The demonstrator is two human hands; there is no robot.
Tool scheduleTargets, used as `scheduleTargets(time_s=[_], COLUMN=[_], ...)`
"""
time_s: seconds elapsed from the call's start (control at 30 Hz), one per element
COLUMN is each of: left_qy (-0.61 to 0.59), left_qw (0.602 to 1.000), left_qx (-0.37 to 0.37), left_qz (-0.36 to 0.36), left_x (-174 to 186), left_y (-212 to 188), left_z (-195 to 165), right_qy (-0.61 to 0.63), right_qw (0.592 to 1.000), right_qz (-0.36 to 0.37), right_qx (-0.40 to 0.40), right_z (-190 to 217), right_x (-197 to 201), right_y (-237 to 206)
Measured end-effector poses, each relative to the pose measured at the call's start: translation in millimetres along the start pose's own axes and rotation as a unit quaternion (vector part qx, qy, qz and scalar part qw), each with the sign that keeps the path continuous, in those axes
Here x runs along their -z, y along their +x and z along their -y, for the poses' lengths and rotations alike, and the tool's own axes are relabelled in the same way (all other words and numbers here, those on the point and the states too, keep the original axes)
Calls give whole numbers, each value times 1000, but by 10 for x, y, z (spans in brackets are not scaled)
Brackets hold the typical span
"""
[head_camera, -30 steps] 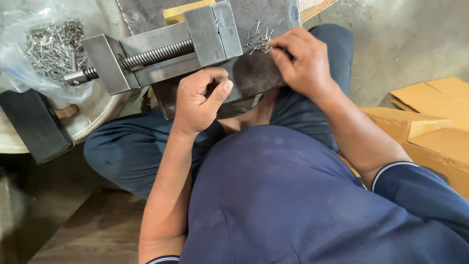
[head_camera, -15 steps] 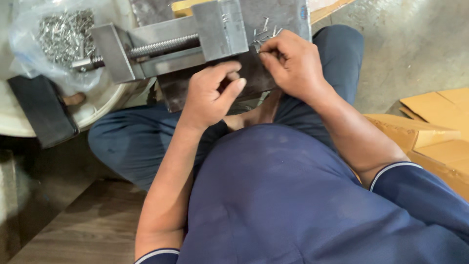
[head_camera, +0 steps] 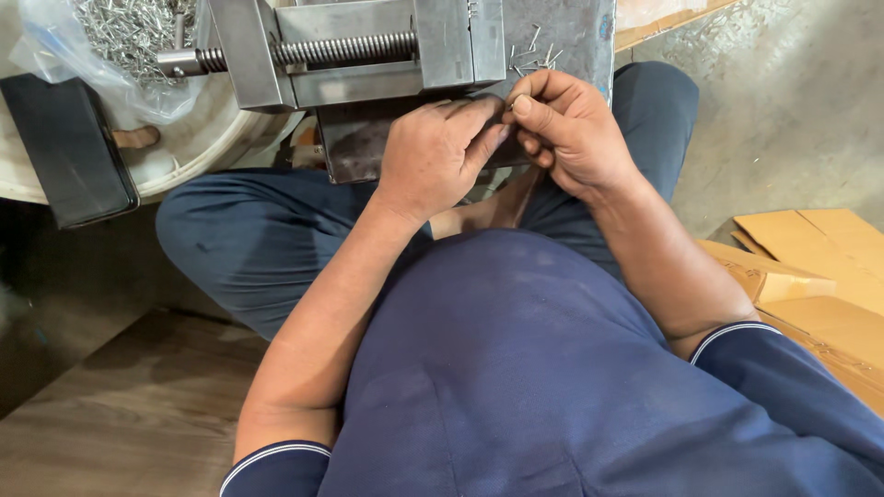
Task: The person sits on the floor and uses a bench vise to bend small metal nails. They pick up nails from a plastic bag, insert them into the vise jaws, and tighten the screw to bend the nails before removing them.
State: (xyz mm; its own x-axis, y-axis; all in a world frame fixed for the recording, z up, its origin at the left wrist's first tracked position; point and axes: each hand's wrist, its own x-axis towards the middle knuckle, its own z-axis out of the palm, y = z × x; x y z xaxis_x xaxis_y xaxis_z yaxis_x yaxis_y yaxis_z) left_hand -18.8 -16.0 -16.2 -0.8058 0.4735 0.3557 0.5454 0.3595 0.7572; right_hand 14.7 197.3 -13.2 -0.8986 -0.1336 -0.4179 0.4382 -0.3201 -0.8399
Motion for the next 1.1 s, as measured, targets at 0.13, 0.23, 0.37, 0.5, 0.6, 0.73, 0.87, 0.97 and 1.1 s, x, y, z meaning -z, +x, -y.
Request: scheduleTargets(time_s=[0.13,0.23,0.37,0.5,0.6,0.73,0.87,0.97,1.1], left_qy=[-29,-38,-31,-90,-161,-189,-214,-214,-217], left_qw=[999,999,999,994,984,978,971,971,971], left_qx=[-11,11,21,59,68,88,109,106,101], left_qz=[9,18,8,-6,-21,-20,-17,-17,-19], left_x=[15,15,30,83,132,159,178,196,210], left_y=[-18,-55,-78,-55,-47,-54,-51,-38,-38], left_z=[59,93,99,91,83,63,55,55,51], right_qy=[13,8,-377,-467,-482,-513,-552,-572,-579], right_qw=[1000,1000,909,822,795,755,728,712,710], right_qz=[18,16,-38,-27,-61,-26,2,5,2], right_qx=[-3,9,177,325,364,406,405,407,402], right_z=[-40,-83,10,280,495,758,883,911,915], right_x=[4,-38,-124,-205,-270,-345,-434,-479,-493], right_y=[19,4,-76,-57,8,255,347,350,350])
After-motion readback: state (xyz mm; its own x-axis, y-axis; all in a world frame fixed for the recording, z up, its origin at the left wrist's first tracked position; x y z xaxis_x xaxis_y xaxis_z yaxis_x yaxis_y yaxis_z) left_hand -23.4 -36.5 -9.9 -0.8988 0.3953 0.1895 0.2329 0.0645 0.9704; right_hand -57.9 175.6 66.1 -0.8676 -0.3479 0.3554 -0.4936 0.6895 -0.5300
